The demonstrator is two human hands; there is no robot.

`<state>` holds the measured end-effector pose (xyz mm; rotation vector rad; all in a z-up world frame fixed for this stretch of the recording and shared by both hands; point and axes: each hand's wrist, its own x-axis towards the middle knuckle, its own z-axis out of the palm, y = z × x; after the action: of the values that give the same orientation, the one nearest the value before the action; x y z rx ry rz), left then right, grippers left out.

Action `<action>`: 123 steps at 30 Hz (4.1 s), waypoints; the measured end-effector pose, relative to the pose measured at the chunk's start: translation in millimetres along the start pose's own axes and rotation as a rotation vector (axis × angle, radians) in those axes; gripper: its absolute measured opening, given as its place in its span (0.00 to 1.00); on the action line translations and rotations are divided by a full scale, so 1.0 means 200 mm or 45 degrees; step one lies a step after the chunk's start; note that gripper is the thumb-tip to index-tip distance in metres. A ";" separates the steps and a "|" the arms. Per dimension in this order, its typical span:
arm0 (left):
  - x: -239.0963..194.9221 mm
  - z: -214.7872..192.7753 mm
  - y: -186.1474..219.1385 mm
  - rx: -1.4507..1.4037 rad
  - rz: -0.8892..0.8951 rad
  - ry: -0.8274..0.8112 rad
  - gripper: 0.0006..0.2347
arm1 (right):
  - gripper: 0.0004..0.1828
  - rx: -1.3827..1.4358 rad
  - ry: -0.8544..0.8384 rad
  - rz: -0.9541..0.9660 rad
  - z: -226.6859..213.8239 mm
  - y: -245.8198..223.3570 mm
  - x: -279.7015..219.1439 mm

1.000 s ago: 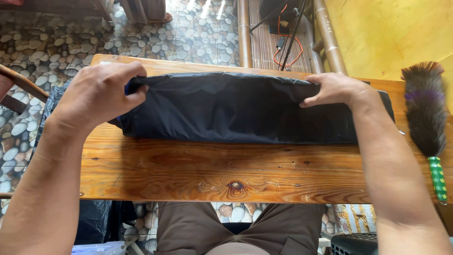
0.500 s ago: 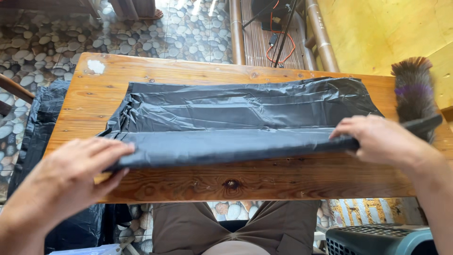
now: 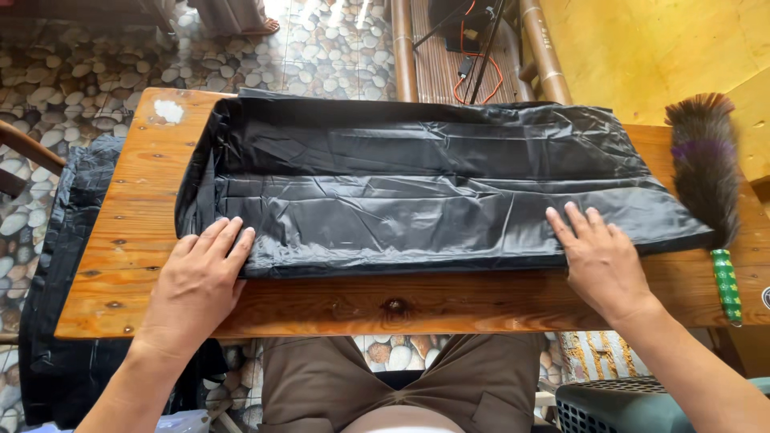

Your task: The person places a large black plastic sheet on a wooden table and uses a brush to smooth it out. They then fold the sheet multiple times, using the brush to press down on the folds and ensure it is compact.

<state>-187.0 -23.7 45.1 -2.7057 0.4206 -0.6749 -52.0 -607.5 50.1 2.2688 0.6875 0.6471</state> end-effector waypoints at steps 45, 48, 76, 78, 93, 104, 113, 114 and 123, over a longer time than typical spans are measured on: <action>0.50 0.68 -0.30 -0.694 -0.533 -0.247 0.24 | 0.32 0.710 -0.261 0.054 -1.00 -0.76 0.41; 0.53 0.58 -0.28 -0.800 -0.580 -0.452 0.26 | 0.39 1.555 -0.749 -0.030 -1.20 -0.88 0.48; 0.50 0.62 -0.30 -1.012 -0.627 -0.327 0.19 | 0.31 1.294 -1.125 1.200 -0.62 -0.17 0.12; 0.51 0.61 -0.30 -1.031 -0.625 -0.354 0.20 | 0.31 1.112 -1.047 1.367 -0.47 -0.14 0.00; 0.50 0.53 -0.30 -1.096 -0.644 -0.479 0.32 | 0.33 1.495 -1.385 0.599 -0.96 -0.40 0.48; 0.49 0.57 -0.31 -1.009 -0.529 -0.334 0.27 | 0.26 0.690 -1.176 1.570 0.50 0.55 0.10; 0.55 0.52 -0.37 -0.967 -0.740 -0.448 0.39 | 0.32 0.462 -1.536 1.528 0.89 0.86 -0.29; 0.58 0.49 -0.38 -0.958 -0.746 -0.443 0.39 | 0.32 0.471 -1.529 1.524 1.02 0.92 -0.36; 0.82 0.29 -0.41 -1.050 -1.084 -0.885 0.46 | 0.33 0.364 -1.454 1.199 1.32 1.04 -0.43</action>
<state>-2.6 5.9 94.1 -3.5880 -0.8504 0.4433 105.7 -912.9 5.7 2.6222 -0.9171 -0.4592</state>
